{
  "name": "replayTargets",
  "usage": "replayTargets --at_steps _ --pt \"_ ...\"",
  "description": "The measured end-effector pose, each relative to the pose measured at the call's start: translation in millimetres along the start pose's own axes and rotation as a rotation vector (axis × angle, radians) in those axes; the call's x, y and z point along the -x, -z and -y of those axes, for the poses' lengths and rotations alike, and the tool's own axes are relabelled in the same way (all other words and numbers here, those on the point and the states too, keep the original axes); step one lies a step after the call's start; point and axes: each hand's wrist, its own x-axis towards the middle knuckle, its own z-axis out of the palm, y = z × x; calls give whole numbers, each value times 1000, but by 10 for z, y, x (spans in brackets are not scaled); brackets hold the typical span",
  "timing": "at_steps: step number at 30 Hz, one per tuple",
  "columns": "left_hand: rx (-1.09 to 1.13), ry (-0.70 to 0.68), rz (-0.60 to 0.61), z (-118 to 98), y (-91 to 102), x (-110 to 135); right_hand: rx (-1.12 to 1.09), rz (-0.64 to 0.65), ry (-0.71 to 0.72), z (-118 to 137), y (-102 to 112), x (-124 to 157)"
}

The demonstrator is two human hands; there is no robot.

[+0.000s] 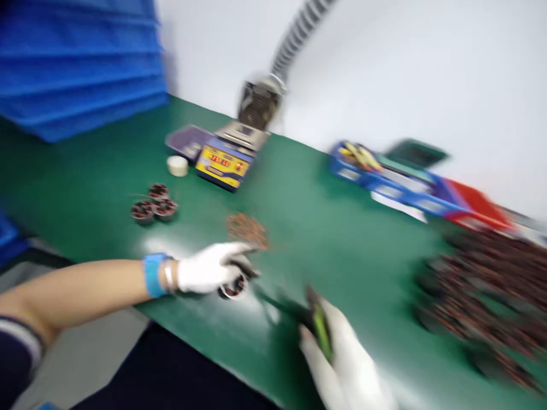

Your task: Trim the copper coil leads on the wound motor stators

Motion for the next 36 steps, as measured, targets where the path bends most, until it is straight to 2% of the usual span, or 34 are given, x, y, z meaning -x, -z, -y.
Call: replayTargets --at_steps 2,8,14,21,26,32,36 --pt "-67 -102 -31 27 17 -16 112 137 20 76 154 128" --pt "-81 -75 -21 19 -14 -26 187 186 132 319 125 -35" --pt "-139 -127 -60 0 -25 -49 221 236 112 421 196 -81" --pt "-93 -128 -61 26 -34 -66 307 332 26 525 258 -201" --pt "-121 -107 -77 -1 -40 -71 363 362 26 574 269 -231" --pt "-90 -75 -67 -6 -33 -69 333 377 -1 513 318 -279" --pt "-27 -43 -35 -8 -21 -52 368 318 120 440 402 -412"
